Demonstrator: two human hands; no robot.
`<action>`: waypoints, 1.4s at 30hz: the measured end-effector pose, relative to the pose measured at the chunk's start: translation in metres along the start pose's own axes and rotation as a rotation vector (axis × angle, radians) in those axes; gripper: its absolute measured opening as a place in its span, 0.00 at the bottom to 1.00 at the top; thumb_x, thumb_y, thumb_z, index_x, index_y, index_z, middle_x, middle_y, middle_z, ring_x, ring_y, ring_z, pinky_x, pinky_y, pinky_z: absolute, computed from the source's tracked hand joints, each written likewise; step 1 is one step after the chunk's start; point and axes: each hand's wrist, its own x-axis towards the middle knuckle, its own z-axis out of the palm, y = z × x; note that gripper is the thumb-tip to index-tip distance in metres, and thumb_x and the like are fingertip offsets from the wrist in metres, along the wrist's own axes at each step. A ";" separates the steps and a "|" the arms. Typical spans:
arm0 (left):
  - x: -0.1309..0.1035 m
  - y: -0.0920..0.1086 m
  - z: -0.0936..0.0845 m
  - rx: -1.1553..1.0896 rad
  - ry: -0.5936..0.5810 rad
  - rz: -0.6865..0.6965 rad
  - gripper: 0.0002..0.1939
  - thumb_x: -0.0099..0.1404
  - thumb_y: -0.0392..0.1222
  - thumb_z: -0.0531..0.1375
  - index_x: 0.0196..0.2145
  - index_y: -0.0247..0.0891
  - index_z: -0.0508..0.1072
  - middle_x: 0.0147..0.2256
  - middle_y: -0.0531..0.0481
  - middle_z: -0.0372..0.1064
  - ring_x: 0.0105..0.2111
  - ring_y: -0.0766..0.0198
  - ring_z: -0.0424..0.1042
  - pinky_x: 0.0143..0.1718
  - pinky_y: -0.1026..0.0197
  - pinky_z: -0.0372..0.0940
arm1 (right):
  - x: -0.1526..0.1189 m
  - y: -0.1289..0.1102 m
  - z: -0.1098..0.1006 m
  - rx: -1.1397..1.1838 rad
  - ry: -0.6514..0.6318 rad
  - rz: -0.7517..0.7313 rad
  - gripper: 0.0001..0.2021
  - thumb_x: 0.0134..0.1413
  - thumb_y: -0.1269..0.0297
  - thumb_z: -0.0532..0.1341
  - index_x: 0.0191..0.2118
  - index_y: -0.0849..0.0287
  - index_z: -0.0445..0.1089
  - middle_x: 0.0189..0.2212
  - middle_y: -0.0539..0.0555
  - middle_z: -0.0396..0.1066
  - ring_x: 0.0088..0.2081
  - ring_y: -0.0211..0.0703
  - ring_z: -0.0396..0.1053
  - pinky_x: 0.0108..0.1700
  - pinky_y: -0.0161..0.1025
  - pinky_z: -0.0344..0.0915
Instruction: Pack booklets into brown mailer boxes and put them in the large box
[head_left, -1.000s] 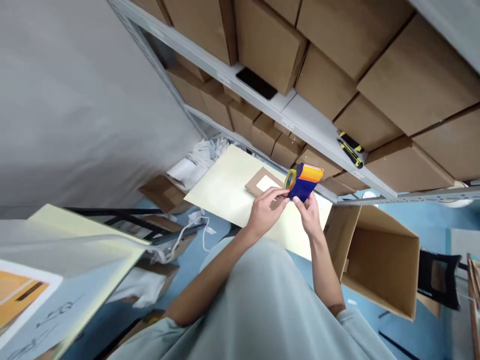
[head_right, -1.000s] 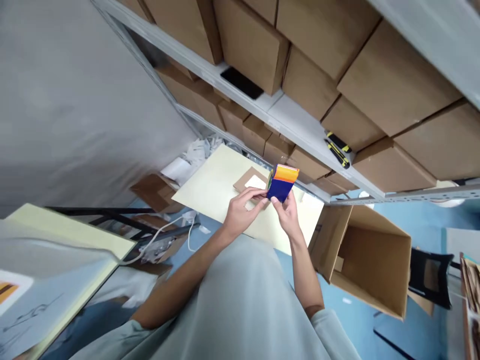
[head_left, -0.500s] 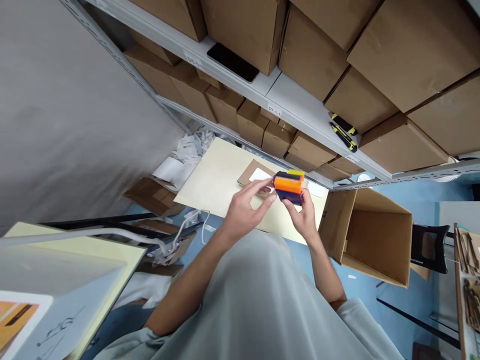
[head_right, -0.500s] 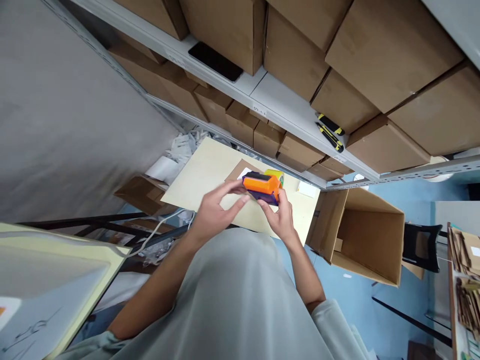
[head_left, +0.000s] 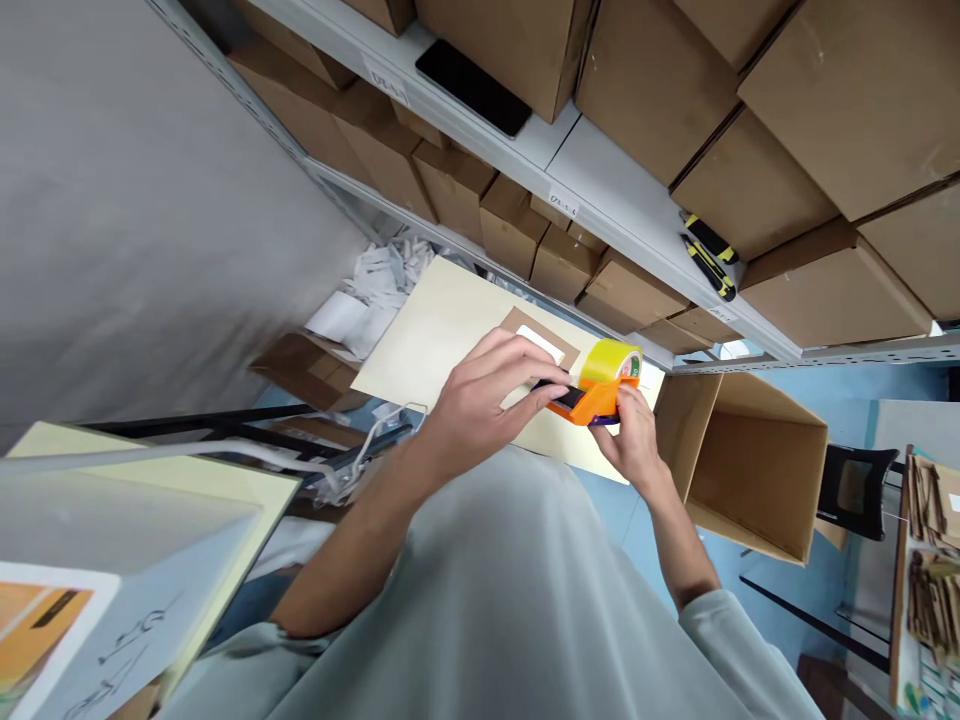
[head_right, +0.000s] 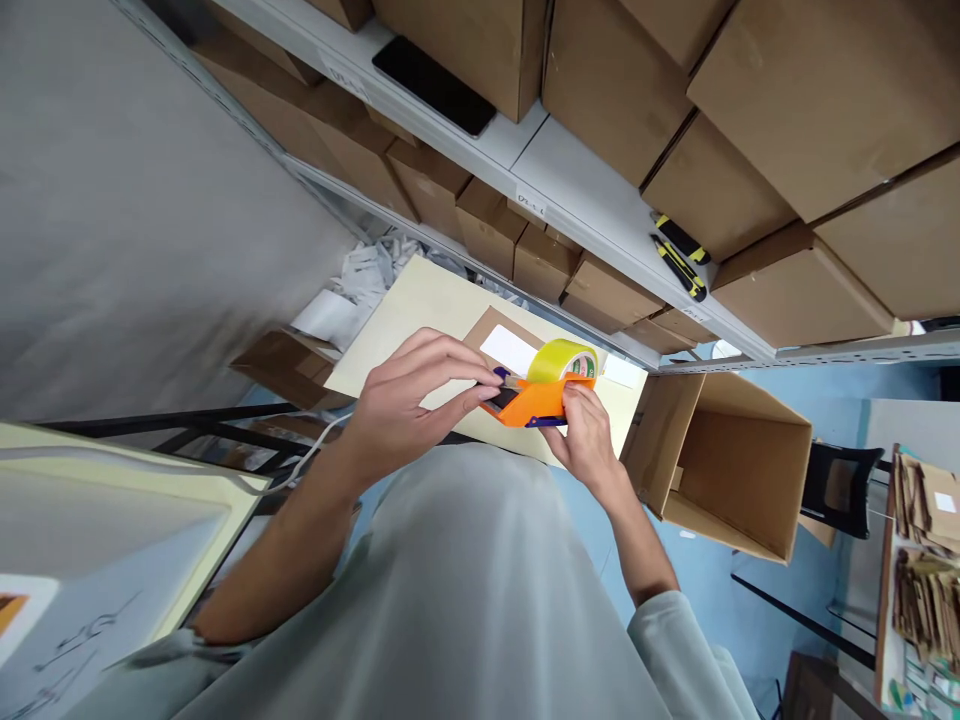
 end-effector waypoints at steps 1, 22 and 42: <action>-0.003 -0.002 0.001 0.003 0.010 -0.006 0.05 0.77 0.42 0.65 0.45 0.47 0.83 0.40 0.51 0.82 0.43 0.59 0.78 0.48 0.53 0.73 | -0.001 0.002 0.000 -0.014 -0.018 -0.004 0.11 0.71 0.62 0.64 0.55 0.55 0.68 0.41 0.59 0.77 0.44 0.56 0.77 0.46 0.56 0.78; -0.230 -0.111 0.174 -0.037 0.291 -0.889 0.08 0.75 0.47 0.60 0.40 0.43 0.77 0.39 0.48 0.78 0.40 0.58 0.77 0.47 0.54 0.74 | -0.153 0.136 0.050 -0.100 -0.811 0.108 0.23 0.78 0.44 0.53 0.55 0.61 0.69 0.38 0.63 0.79 0.41 0.59 0.80 0.42 0.50 0.78; -0.218 -0.244 0.262 -0.177 0.668 -0.968 0.02 0.69 0.38 0.65 0.39 0.43 0.79 0.41 0.47 0.80 0.41 0.58 0.78 0.46 0.56 0.74 | -0.153 0.165 0.151 -0.476 -0.858 0.292 0.26 0.81 0.50 0.48 0.64 0.71 0.62 0.48 0.73 0.77 0.50 0.60 0.78 0.51 0.49 0.75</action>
